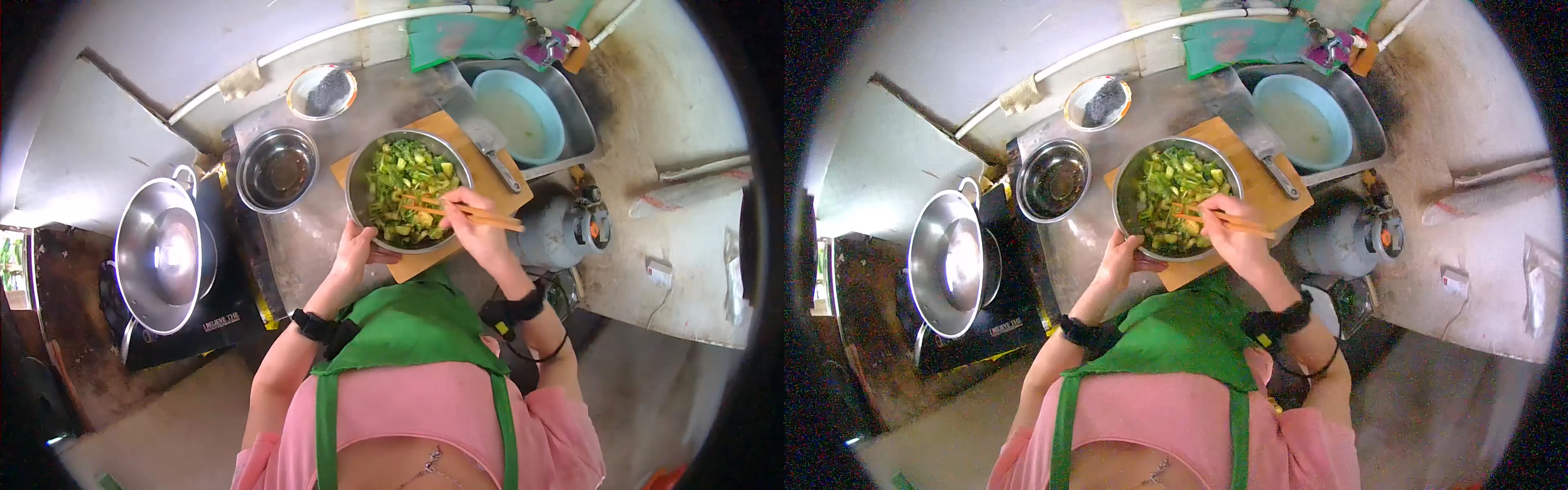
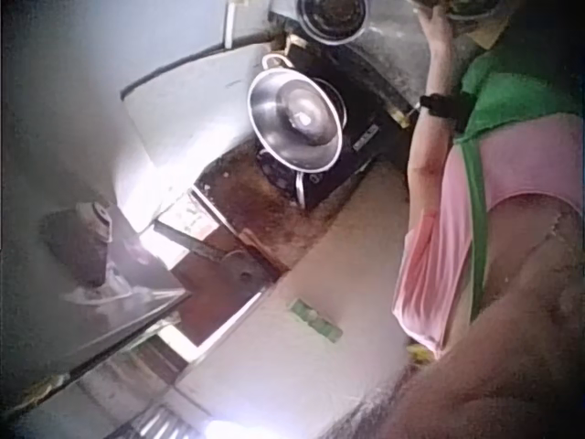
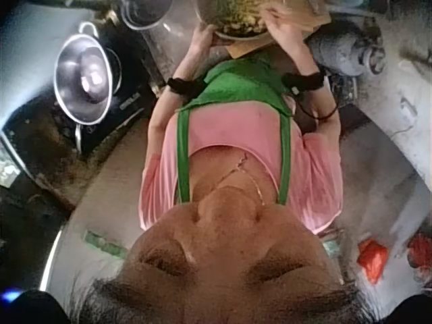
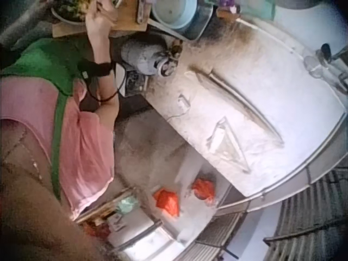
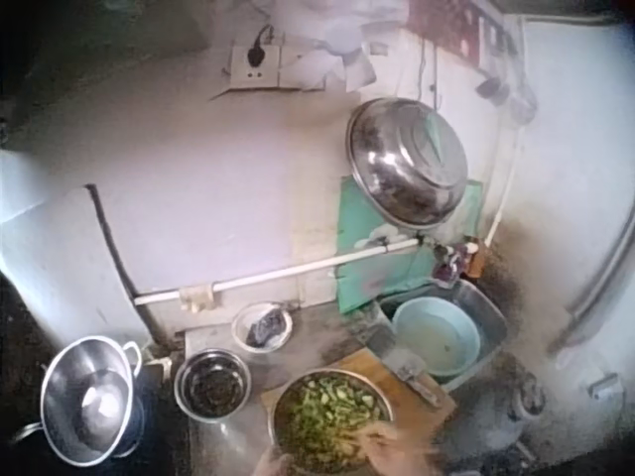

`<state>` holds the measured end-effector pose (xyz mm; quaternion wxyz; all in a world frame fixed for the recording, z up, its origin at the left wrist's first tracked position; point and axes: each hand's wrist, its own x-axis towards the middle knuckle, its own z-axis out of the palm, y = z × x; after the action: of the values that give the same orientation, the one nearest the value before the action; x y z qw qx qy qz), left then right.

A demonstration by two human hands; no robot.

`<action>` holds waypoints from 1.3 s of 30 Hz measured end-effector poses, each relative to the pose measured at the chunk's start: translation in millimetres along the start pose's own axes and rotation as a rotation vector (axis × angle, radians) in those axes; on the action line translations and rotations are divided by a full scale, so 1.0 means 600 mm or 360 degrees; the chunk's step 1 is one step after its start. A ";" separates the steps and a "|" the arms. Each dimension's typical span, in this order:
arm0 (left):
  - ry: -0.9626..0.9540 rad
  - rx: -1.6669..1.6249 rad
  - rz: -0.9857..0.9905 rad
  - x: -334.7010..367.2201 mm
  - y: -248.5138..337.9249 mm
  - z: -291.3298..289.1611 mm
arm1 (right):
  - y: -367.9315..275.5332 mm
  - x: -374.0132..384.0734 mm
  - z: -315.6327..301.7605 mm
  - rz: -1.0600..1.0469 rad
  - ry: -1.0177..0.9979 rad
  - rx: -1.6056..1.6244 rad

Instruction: The person sprinkles seasoning from a small container and a plastic bag onto chopped vegetables in a bowl, stirs the mixture with chopsticks, and transfers a portion of the vegetables into a second small bowl.

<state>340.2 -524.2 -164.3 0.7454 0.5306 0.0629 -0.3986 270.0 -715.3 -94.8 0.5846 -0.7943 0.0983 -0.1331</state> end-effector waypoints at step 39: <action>-0.0055 0.0233 -0.0089 0.009 0.021 -0.010 | 0.081 0.019 -0.048 0.0075 0.0074 -0.0076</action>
<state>354.0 -520.6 -160.5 0.6941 0.5748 0.0355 -0.4321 271.4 -759.4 -131.7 0.5660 -0.8021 0.1338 -0.1353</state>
